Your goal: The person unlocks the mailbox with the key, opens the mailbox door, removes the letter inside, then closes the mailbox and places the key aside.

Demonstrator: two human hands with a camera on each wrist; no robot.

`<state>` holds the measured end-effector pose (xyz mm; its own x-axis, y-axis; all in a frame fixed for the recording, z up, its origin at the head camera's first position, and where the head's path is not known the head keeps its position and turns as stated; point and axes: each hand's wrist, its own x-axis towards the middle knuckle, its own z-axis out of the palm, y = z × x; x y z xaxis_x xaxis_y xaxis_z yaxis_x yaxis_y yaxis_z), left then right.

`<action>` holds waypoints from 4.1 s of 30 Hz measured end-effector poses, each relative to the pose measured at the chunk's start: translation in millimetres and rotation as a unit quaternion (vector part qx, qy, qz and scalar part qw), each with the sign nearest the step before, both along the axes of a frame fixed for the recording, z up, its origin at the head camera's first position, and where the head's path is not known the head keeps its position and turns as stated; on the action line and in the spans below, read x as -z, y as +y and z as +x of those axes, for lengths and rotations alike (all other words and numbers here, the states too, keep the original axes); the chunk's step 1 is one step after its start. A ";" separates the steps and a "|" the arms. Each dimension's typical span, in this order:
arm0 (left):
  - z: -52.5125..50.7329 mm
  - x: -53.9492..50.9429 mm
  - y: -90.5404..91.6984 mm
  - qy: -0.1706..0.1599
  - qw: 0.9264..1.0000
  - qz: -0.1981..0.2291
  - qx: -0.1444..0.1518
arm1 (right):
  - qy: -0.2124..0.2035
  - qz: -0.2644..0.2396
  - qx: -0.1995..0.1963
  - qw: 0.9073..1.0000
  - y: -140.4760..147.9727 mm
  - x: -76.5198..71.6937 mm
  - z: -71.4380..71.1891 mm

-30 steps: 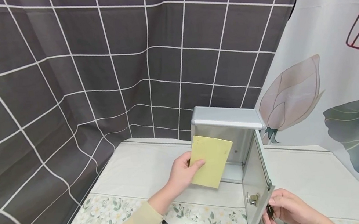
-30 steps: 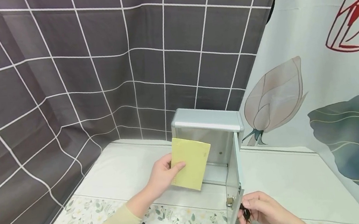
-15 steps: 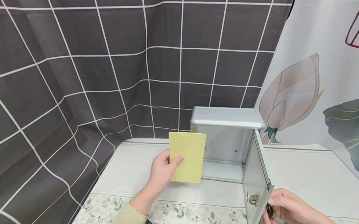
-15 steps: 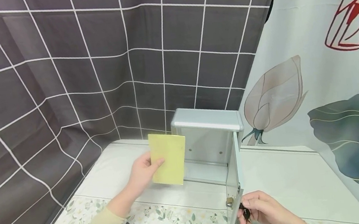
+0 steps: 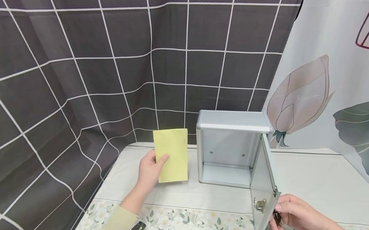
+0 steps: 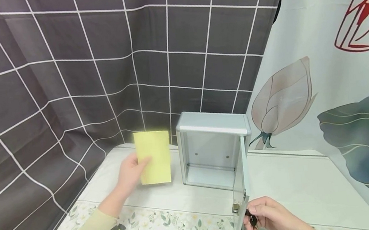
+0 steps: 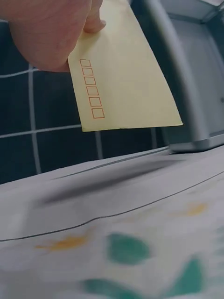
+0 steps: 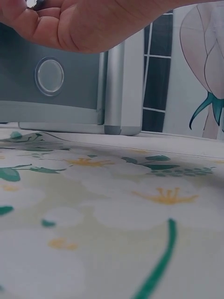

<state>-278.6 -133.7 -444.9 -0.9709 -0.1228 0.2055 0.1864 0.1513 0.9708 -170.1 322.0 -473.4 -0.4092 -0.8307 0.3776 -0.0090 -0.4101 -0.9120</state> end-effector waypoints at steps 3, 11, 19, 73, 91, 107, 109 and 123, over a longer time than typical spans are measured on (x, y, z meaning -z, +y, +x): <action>-9.3 1.6 -11.4 -0.016 1.000 -0.003 -0.023 | -0.004 0.001 0.000 1.000 -0.1 0.6 0.8; -27.9 8.7 -34.8 -0.074 0.996 -0.005 -0.055 | -0.016 0.000 0.002 1.000 0.4 0.3 2.1; -40.3 17.6 -49.3 -0.086 0.993 -0.025 -0.073 | -0.012 -0.004 0.001 1.000 0.5 -1.2 1.5; -35.2 23.8 -74.4 -0.216 0.940 -0.264 -0.027 | 0.000 0.003 0.012 1.000 0.7 -0.2 3.0; -38.2 23.9 -56.7 -0.124 0.922 -0.362 -0.053 | -0.007 0.007 0.017 1.000 1.2 -1.3 4.4; -15.4 3.3 4.3 -0.016 0.962 -0.225 0.155 | -0.001 -0.001 0.010 1.000 0.3 -3.9 2.9; -13.7 -1.3 12.2 0.000 0.965 -0.196 0.173 | -0.002 0.000 0.010 1.000 1.0 -4.0 3.2; -9.4 -1.1 51.0 0.047 0.964 -0.095 0.245 | -0.006 -0.001 0.010 1.000 2.3 -3.8 3.2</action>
